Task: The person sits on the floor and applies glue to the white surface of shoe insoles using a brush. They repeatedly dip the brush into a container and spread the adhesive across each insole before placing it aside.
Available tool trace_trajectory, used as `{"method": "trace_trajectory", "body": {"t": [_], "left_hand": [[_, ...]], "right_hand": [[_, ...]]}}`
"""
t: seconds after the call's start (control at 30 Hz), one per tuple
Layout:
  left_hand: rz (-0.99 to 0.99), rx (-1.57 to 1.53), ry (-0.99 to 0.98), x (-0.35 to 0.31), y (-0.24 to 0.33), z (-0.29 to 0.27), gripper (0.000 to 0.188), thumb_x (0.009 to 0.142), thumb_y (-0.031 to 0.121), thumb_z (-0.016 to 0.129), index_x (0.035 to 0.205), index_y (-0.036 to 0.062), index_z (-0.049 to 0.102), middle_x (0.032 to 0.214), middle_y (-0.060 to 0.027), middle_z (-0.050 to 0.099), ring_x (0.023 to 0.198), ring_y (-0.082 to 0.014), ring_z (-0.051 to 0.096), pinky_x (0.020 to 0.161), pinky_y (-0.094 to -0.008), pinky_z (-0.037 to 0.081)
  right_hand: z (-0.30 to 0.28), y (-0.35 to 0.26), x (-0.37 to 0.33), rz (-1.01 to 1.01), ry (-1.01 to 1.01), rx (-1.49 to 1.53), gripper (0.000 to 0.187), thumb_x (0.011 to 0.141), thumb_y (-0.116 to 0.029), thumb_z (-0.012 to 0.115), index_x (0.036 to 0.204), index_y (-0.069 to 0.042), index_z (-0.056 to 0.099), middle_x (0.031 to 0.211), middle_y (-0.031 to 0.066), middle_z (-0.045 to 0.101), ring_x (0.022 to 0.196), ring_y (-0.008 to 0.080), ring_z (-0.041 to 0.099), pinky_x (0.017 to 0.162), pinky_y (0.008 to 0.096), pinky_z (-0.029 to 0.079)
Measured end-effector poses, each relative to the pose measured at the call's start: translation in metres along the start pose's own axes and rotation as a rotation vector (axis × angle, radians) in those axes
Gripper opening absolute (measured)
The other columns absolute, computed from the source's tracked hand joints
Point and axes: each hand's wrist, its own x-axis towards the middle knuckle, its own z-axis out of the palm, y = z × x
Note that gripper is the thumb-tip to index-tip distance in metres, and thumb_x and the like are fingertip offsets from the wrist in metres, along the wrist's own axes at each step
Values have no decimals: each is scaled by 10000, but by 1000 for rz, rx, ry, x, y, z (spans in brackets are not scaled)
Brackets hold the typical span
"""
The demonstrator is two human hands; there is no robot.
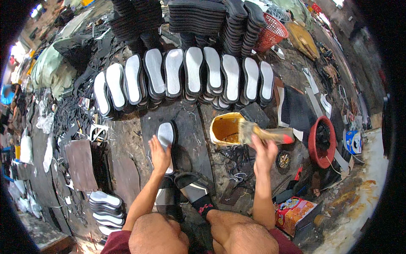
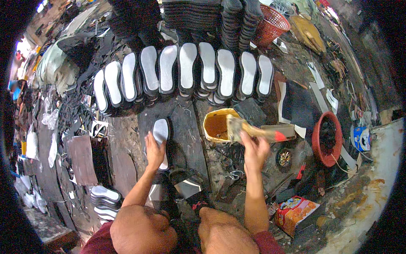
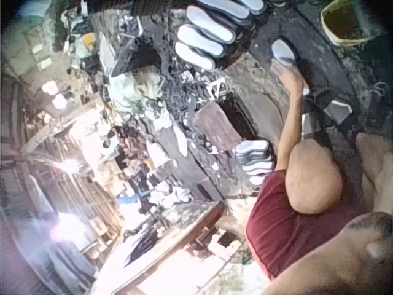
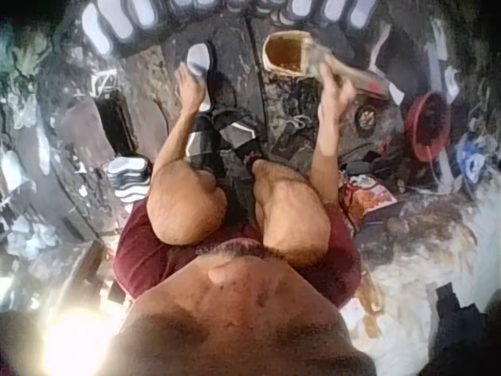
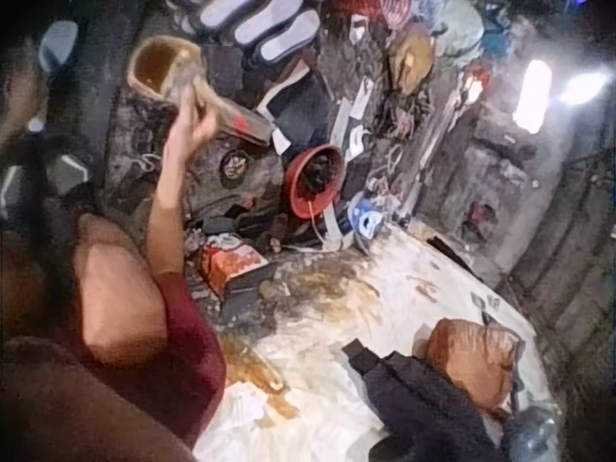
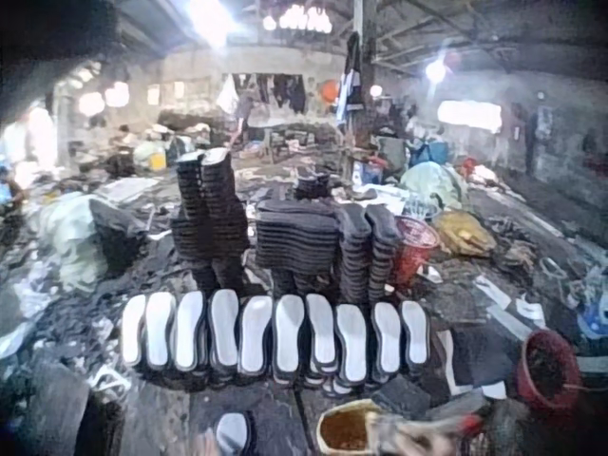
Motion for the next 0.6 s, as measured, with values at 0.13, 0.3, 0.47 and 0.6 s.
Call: {"method": "trace_trajectory", "body": {"t": [0.13,0.3,0.47,0.6], "left_hand": [[-204,-211,56,27,80,-37,950,728,100,781,1537,45,285,1121,-252,596,1082,-414,598,935,-461,487],[-579,-1259,-317,38,57,-86,613,784,199,721,1317,-51,551,1141,-171,686,1003,-238,683,877,-361,552],[-613,-2065,-469,45,69,-133,724,896,283,596,1468,-79,338,1391,-313,502,1196,-463,574,1061,-501,480],[-706,-2572,-570,57,97,-149,831,930,497,594,1524,5,283,1497,-296,378,1332,-479,444,1074,-540,458]], "right_hand": [[14,25,44,-386,-221,-873,219,791,-186,801,884,7,754,804,168,737,712,220,728,679,339,550],[21,60,48,-466,-142,-915,277,796,-260,800,849,7,750,794,210,705,720,231,728,682,337,541],[0,10,-3,-434,146,-386,292,815,-159,797,1063,-25,722,967,181,738,876,299,725,796,383,553],[-76,38,-51,-517,-102,-1103,244,854,-176,747,1041,-26,703,934,205,721,841,374,702,770,428,548]]}}
